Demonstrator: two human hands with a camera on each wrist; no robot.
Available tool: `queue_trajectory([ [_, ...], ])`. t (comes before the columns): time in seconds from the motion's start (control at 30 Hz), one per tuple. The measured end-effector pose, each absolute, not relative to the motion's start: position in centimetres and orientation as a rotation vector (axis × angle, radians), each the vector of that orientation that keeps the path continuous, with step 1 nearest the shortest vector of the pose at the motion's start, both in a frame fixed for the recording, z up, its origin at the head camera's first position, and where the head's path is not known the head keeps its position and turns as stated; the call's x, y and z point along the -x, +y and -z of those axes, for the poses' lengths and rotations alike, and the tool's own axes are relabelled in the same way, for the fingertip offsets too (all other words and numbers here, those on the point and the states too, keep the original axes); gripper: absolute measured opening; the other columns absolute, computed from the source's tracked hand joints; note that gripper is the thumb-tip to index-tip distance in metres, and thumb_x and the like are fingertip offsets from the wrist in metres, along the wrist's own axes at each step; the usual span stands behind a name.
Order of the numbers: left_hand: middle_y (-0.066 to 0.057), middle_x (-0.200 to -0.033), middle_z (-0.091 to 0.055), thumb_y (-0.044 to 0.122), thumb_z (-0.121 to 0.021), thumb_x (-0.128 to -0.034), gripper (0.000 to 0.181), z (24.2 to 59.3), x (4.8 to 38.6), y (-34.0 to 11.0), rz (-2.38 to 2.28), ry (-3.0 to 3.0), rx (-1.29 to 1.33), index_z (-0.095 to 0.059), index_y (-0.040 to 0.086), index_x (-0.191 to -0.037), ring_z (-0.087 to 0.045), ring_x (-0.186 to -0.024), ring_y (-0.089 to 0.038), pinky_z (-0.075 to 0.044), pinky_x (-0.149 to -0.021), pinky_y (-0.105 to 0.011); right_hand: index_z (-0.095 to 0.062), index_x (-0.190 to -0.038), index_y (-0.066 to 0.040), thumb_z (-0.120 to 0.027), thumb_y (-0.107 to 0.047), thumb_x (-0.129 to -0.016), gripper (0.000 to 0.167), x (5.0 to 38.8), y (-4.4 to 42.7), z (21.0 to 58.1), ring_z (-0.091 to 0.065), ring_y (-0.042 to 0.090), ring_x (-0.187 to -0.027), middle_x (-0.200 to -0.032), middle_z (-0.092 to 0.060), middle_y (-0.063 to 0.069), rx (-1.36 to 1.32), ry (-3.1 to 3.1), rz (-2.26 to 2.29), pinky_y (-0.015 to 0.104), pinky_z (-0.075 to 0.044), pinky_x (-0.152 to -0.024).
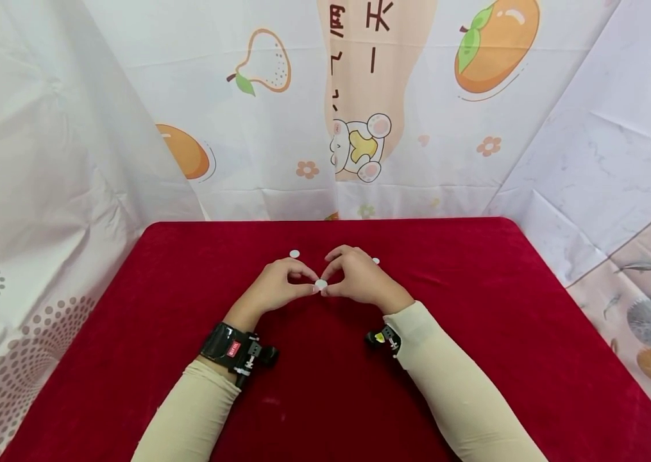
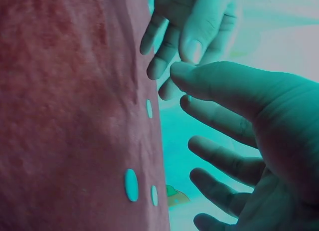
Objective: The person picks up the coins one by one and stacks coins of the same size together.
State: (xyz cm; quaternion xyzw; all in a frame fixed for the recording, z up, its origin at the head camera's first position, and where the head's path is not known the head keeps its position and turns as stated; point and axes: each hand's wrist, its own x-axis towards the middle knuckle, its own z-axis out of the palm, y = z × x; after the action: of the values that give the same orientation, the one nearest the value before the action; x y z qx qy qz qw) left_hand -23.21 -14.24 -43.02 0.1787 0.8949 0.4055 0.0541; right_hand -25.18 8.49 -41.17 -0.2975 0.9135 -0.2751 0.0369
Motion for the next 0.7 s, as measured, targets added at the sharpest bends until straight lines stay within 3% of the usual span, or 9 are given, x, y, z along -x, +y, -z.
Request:
queue_trajectory([
  [0.17, 0.009, -0.109, -0.075, 0.026, -0.083, -0.0894, 0.015, 42.6, 23.0, -13.9, -1.249, 2.755, -0.610, -0.081, 0.026, -0.105, -0.060, -0.127, -0.023, -0.050, -0.105, -0.046, -0.084, -0.096, -0.029, -0.089, -0.033, -0.082, 0.015, 25.2, 9.1, 40.4, -0.054, 0.023, -0.127, -0.135, -0.066, 0.006, 0.915, 2.792, 0.860, 0.055, -0.043, -0.109],
  [0.23, 0.007, -0.112, -0.073, 0.026, -0.084, -0.0889, 0.016, 42.4, 22.9, -13.7, -1.241, 2.779, -0.632, -0.081, 0.025, -0.105, -0.059, -0.128, -0.023, -0.050, -0.106, -0.047, -0.084, -0.097, -0.029, -0.089, -0.032, -0.082, 0.016, 25.2, 9.4, 40.1, -0.054, 0.024, -0.127, -0.135, -0.066, 0.006, 0.924, 2.790, 0.869, 0.052, -0.041, -0.111],
  [0.4, 0.003, -0.118, -0.068, 0.029, -0.084, -0.0881, 0.018, 41.7, 22.5, -13.2, -1.207, 2.835, -0.659, -0.082, 0.024, -0.106, -0.062, -0.115, -0.020, -0.055, -0.096, -0.044, -0.084, -0.097, -0.029, -0.089, -0.033, -0.083, 0.016, 25.0, 10.0, 39.5, -0.055, 0.023, -0.125, -0.133, -0.067, 0.006, 0.956, 2.795, 0.896, 0.049, -0.046, -0.107],
  [0.5, 0.001, -0.120, -0.067, 0.029, -0.085, -0.0876, 0.018, 41.4, 22.3, -13.1, -1.195, 2.857, -0.676, -0.083, 0.023, -0.105, -0.062, -0.117, -0.020, -0.054, -0.098, -0.044, -0.084, -0.098, -0.029, -0.089, -0.033, -0.083, 0.017, 24.8, 10.2, 39.3, -0.056, 0.022, -0.124, -0.131, -0.068, 0.004, 0.989, 2.799, 0.911, 0.048, -0.048, -0.106],
  [0.7, 0.002, -0.119, -0.067, 0.027, -0.085, -0.0875, 0.015, 40.9, 22.1, -12.9, -1.209, 2.874, -0.768, -0.083, 0.023, -0.102, -0.062, -0.115, -0.019, -0.055, -0.097, -0.041, -0.085, -0.098, -0.026, -0.090, -0.033, -0.082, 0.019, 24.2, 10.8, 39.7, -0.054, 0.023, -0.129, -0.125, -0.070, -0.001, 1.023, 2.843, 1.004, 0.063, -0.027, -0.118],
])
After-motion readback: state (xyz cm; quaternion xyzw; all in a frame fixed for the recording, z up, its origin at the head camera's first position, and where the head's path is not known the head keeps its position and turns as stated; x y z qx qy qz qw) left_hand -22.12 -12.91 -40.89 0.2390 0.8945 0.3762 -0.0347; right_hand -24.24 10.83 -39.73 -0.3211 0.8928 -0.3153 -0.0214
